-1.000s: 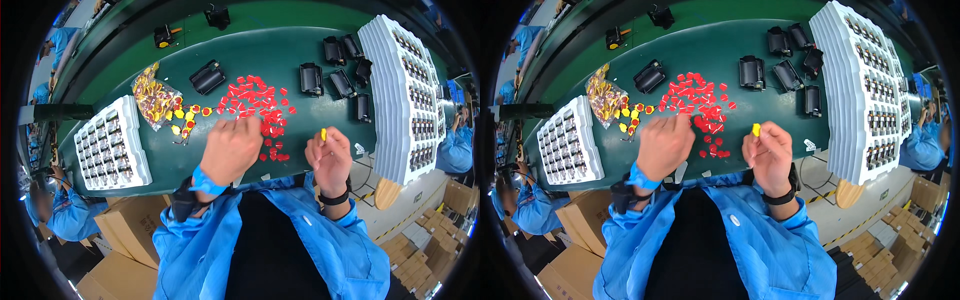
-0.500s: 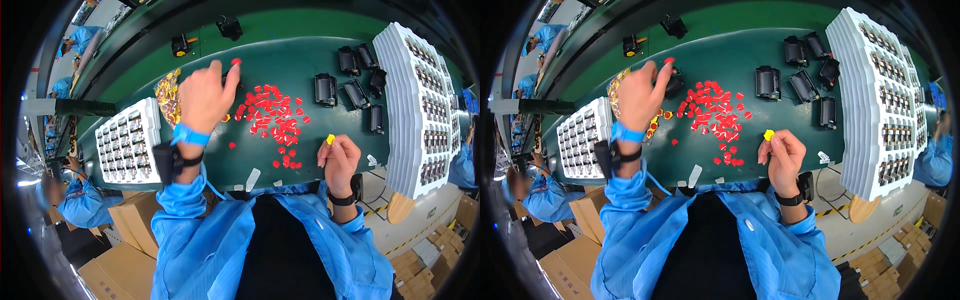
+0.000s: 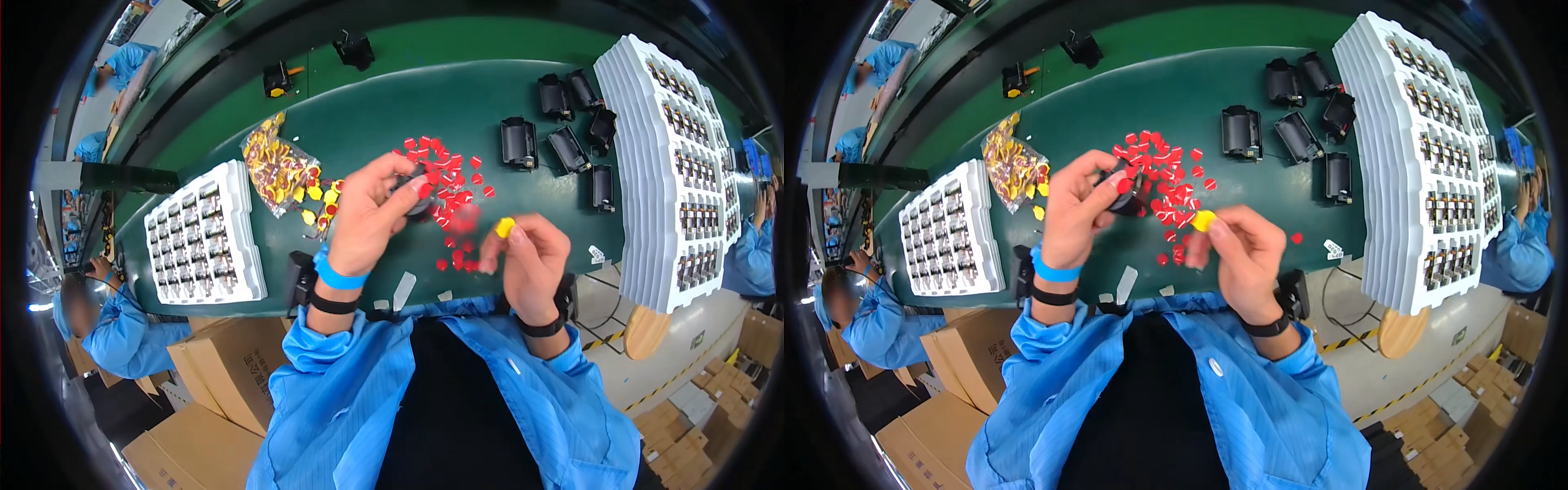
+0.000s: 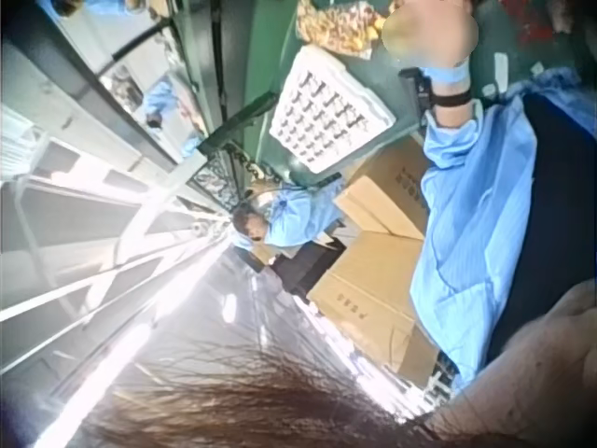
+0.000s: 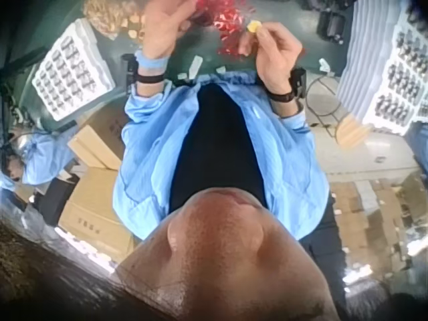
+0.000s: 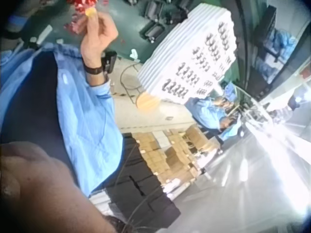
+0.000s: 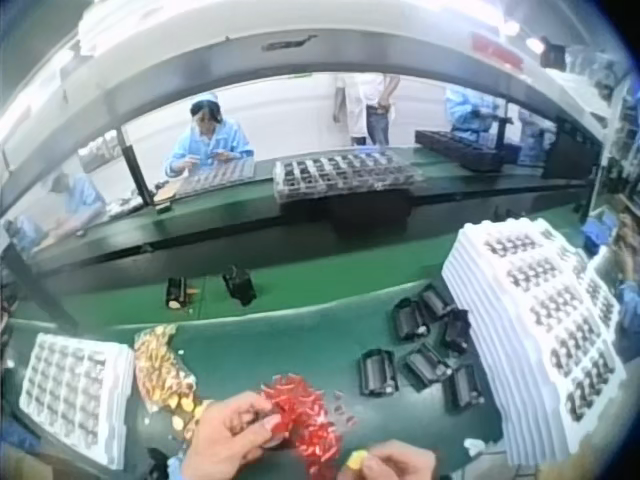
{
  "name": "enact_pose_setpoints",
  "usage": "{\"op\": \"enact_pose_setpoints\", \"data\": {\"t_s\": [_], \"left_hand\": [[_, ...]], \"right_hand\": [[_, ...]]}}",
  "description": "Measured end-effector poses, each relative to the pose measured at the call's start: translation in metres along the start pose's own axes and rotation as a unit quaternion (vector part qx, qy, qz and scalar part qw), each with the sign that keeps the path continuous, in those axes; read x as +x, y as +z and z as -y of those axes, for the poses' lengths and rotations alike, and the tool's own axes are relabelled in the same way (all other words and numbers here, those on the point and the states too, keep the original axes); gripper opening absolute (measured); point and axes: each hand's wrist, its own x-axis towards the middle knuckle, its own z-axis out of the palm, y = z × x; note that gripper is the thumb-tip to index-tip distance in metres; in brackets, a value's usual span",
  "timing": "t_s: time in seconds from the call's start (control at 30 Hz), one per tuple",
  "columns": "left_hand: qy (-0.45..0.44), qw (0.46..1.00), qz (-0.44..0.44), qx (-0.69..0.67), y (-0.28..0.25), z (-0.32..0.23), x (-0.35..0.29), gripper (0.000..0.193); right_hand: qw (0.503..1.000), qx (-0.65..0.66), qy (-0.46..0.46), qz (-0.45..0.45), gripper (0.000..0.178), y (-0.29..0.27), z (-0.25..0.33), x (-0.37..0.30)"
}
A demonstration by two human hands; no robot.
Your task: Assembling small yellow and red plastic components into black plastic housings at a workstation.
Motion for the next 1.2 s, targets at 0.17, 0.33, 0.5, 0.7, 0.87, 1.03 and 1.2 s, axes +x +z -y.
{"op": "enact_pose_setpoints", "data": {"t_s": [0.17, 0.33, 0.5, 0.7, 0.87, 1.03, 1.2], "left_hand": [[0.013, 0.99, 0.074, -0.121, 0.016, 0.014, -0.016, 0.018], [0.041, 0.997, 0.049, -0.044, 0.006, 0.017, -0.021, 0.022], [0.069, 0.993, 0.043, 0.082, -0.006, 0.021, -0.015, 0.023], [-0.013, 0.997, -0.021, -0.067, -0.007, 0.015, -0.009, 0.029], [-0.005, 0.997, 0.042, -0.067, -0.012, 0.02, -0.019, 0.028], [0.039, 0.989, 0.11, 0.092, -0.016, 0.026, -0.024, 0.034], [0.058, 0.971, 0.145, 0.181, -0.017, 0.01, -0.033, 0.045]], "right_hand": [[0.995, 0.085, -0.005, 0.05, 0.017, 0.024, -0.015, 0.033], [0.989, -0.079, -0.106, 0.06, 0.015, 0.025, -0.006, 0.031], [0.878, -0.316, -0.259, 0.248, 0.008, 0.034, 0.011, 0.029], [0.863, -0.443, -0.225, 0.089, 0.011, 0.019, 0.004, 0.016], [0.952, -0.251, -0.107, 0.139, 0.008, 0.031, 0.009, 0.015], [0.924, -0.314, -0.057, 0.211, 0.007, 0.027, 0.018, 0.032], [0.884, -0.392, -0.056, 0.249, 0.009, 0.034, 0.016, 0.037]]}}
